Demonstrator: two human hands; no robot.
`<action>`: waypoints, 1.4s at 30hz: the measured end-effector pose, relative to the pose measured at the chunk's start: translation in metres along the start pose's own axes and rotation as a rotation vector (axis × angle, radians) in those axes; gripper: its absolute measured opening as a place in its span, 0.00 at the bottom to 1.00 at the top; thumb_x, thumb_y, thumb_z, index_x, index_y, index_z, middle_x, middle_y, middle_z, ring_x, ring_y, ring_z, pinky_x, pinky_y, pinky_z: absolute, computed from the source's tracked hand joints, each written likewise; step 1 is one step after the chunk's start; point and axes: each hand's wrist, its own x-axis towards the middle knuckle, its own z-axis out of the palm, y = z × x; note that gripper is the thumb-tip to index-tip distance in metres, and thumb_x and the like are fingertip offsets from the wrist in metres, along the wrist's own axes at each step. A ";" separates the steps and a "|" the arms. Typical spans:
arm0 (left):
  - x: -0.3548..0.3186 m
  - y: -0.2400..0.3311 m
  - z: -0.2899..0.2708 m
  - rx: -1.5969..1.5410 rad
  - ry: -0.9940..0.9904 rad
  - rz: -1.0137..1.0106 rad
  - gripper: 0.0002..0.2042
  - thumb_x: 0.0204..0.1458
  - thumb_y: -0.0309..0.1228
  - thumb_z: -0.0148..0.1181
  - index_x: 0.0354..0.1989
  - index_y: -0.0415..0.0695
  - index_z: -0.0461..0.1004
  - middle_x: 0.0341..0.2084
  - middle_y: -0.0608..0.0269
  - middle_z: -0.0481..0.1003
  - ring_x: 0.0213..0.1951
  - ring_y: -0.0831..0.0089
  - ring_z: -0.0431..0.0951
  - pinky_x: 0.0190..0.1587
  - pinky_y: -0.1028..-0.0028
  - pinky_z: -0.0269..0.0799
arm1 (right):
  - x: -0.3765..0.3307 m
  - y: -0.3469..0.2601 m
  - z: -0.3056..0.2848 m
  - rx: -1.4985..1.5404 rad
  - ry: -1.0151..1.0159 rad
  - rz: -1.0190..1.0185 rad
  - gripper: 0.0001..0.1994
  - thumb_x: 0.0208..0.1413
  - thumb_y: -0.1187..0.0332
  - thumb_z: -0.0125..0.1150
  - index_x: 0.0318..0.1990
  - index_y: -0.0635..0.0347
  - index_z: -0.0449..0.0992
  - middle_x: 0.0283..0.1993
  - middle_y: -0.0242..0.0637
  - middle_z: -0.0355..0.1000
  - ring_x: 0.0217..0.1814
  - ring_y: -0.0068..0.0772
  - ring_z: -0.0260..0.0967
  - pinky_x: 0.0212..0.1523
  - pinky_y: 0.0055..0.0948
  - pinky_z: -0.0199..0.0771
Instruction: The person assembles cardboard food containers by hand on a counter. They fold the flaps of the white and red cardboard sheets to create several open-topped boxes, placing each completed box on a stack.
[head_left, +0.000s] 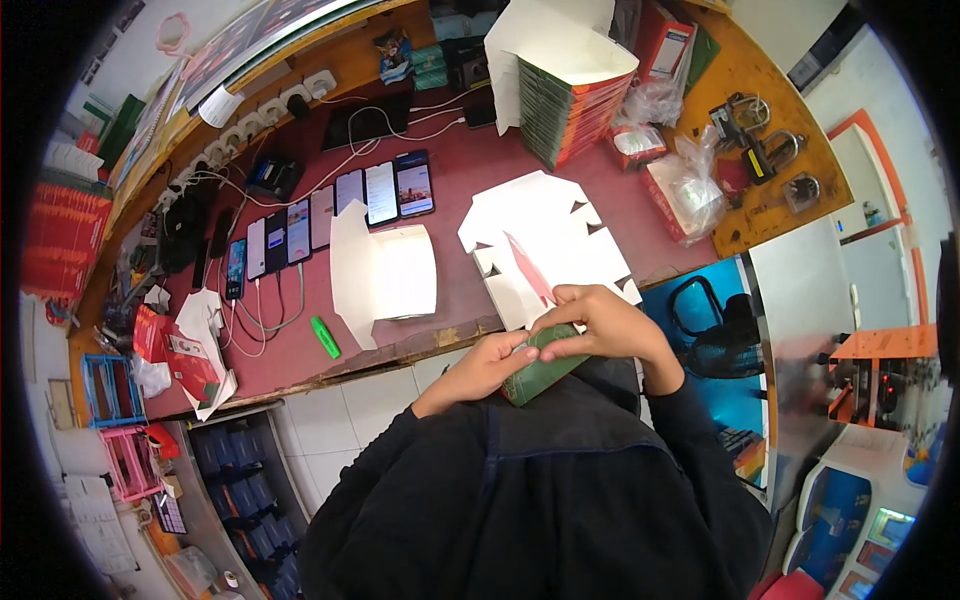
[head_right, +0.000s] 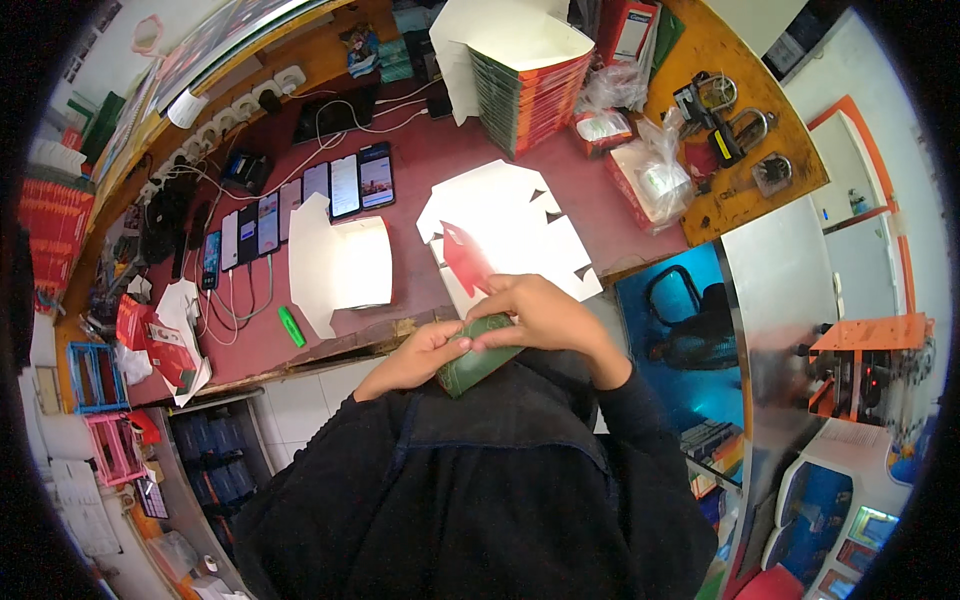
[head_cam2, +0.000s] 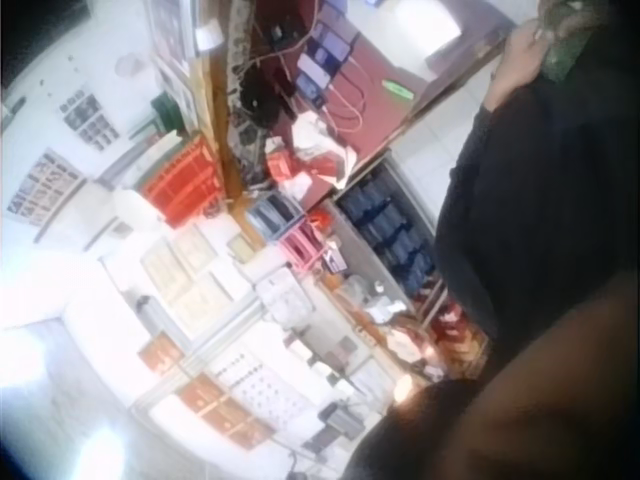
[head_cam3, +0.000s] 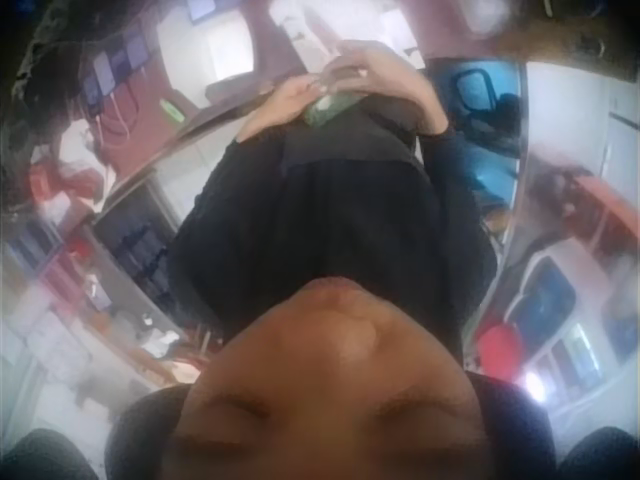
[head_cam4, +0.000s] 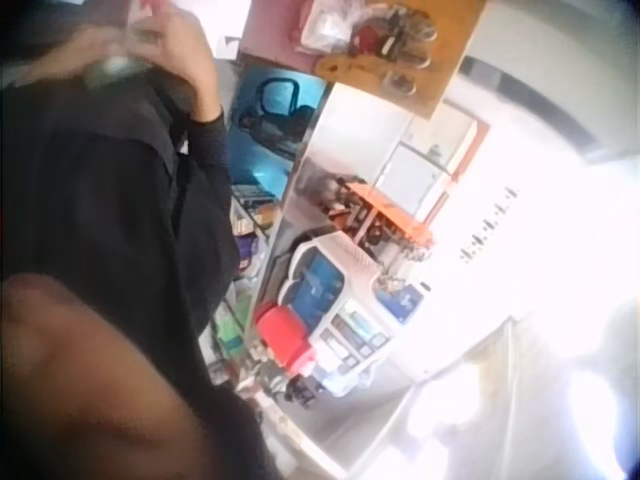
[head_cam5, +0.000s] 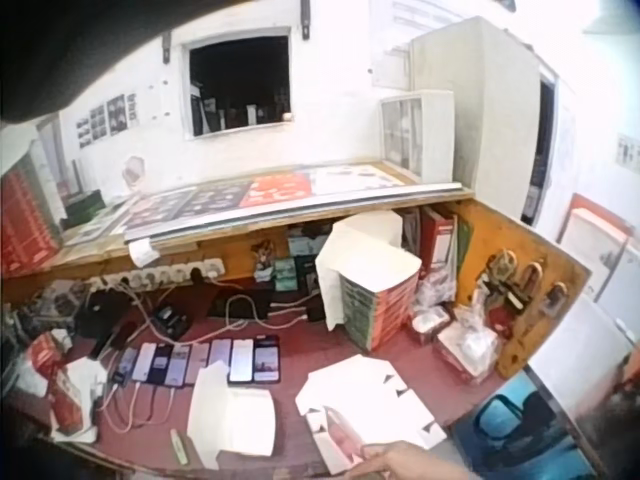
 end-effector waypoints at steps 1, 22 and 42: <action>0.003 -0.005 -0.011 0.026 -0.080 -0.043 0.14 0.63 0.35 0.43 0.47 0.38 0.68 0.33 0.72 0.72 0.33 0.88 0.67 0.35 0.84 0.63 | -0.004 -0.002 -0.002 0.002 -0.002 -0.002 0.17 0.36 0.60 0.73 0.35 0.56 0.79 0.25 0.36 0.62 0.30 0.33 0.65 0.29 0.29 0.63; 0.068 -0.095 -0.052 -0.482 0.778 -0.108 0.22 0.43 0.15 0.57 0.49 0.41 0.61 0.39 0.57 0.69 0.41 0.66 0.75 0.36 0.69 0.79 | -0.076 0.173 0.021 0.922 0.677 0.647 0.39 0.37 0.89 0.49 0.63 0.53 0.60 0.69 0.33 0.48 0.66 0.37 0.50 0.54 0.31 0.63; 0.086 -0.082 -0.038 0.182 1.241 0.467 0.08 0.49 0.24 0.62 0.37 0.37 0.75 0.28 0.63 0.77 0.29 0.77 0.73 0.33 0.78 0.68 | 0.059 0.158 0.125 0.515 0.945 0.437 0.16 0.43 0.75 0.67 0.42 0.63 0.71 0.38 0.39 0.73 0.35 0.29 0.73 0.31 0.26 0.76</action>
